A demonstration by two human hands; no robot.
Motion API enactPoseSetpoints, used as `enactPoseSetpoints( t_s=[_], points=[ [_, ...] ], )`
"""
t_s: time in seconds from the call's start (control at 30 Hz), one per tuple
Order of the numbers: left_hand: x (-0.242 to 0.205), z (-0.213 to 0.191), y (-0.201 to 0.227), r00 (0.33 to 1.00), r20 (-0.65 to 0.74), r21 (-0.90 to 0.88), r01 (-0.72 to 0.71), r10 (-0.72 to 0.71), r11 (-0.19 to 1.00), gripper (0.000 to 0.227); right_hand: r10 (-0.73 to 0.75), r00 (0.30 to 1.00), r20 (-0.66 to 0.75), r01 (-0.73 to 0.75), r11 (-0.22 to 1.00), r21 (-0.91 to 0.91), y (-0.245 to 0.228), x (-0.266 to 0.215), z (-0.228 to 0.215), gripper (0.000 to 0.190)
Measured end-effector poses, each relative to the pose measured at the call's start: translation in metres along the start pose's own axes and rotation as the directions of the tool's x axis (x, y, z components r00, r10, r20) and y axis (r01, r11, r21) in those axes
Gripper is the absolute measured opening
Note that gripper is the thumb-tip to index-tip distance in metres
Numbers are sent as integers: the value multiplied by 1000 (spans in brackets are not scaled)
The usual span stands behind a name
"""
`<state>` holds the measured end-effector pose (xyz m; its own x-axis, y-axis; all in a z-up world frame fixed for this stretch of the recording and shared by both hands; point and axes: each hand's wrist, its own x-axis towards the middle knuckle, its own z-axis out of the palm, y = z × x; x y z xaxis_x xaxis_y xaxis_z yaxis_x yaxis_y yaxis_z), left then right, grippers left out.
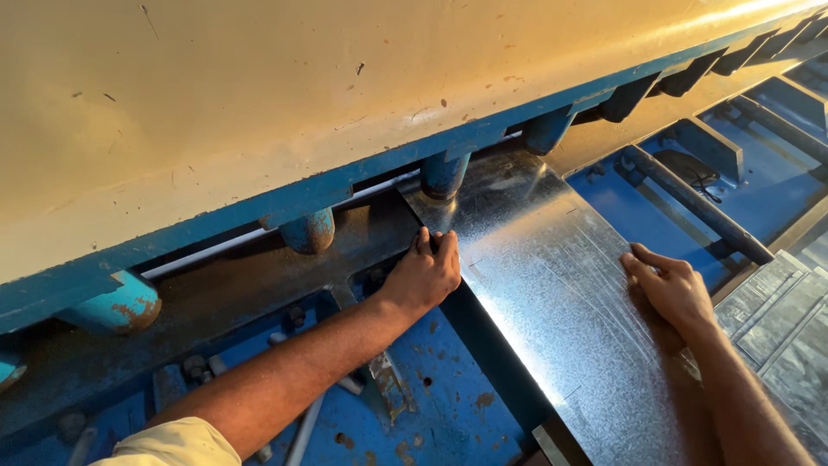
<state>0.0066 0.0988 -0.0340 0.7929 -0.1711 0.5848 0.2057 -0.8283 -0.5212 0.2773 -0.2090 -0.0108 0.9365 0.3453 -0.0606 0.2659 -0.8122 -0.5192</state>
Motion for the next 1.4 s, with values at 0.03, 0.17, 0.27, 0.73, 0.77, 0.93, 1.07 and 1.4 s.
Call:
enactPoseSetpoints(
  t_s=[0.03,0.17,0.27,0.73,0.77,0.93,1.07,1.4],
  points=[
    [0,0,0,1000,3,0,-1,1,1000,25,7,1000,10,-7,1000,-13,1,2,1,60],
    [1,0,-2,1000,9,45,-24,23,999,24,-17,1000,20,18,1000,-12,6,7,6,60],
    [0,-3,-3,999,23,37,-26,26,999,25,8,999,32,-8,1000,-4,5,4,5,60],
    [2,0,-2,999,38,31,-16,15,999,23,-6,999,31,7,999,-46,13,13,8,61],
    [2,0,-3,999,44,35,-29,27,999,24,-8,999,33,9,999,-35,12,11,8,61],
    [2,-1,-3,999,40,10,-26,26,1000,25,17,999,44,-15,1000,-26,5,8,5,62],
    [3,-1,-4,999,46,30,-21,20,999,25,-35,999,10,35,999,-9,3,9,3,63],
    [2,0,1,998,60,7,-1,0,1000,23,-69,997,-22,69,997,17,-9,-5,0,58]
  ],
)
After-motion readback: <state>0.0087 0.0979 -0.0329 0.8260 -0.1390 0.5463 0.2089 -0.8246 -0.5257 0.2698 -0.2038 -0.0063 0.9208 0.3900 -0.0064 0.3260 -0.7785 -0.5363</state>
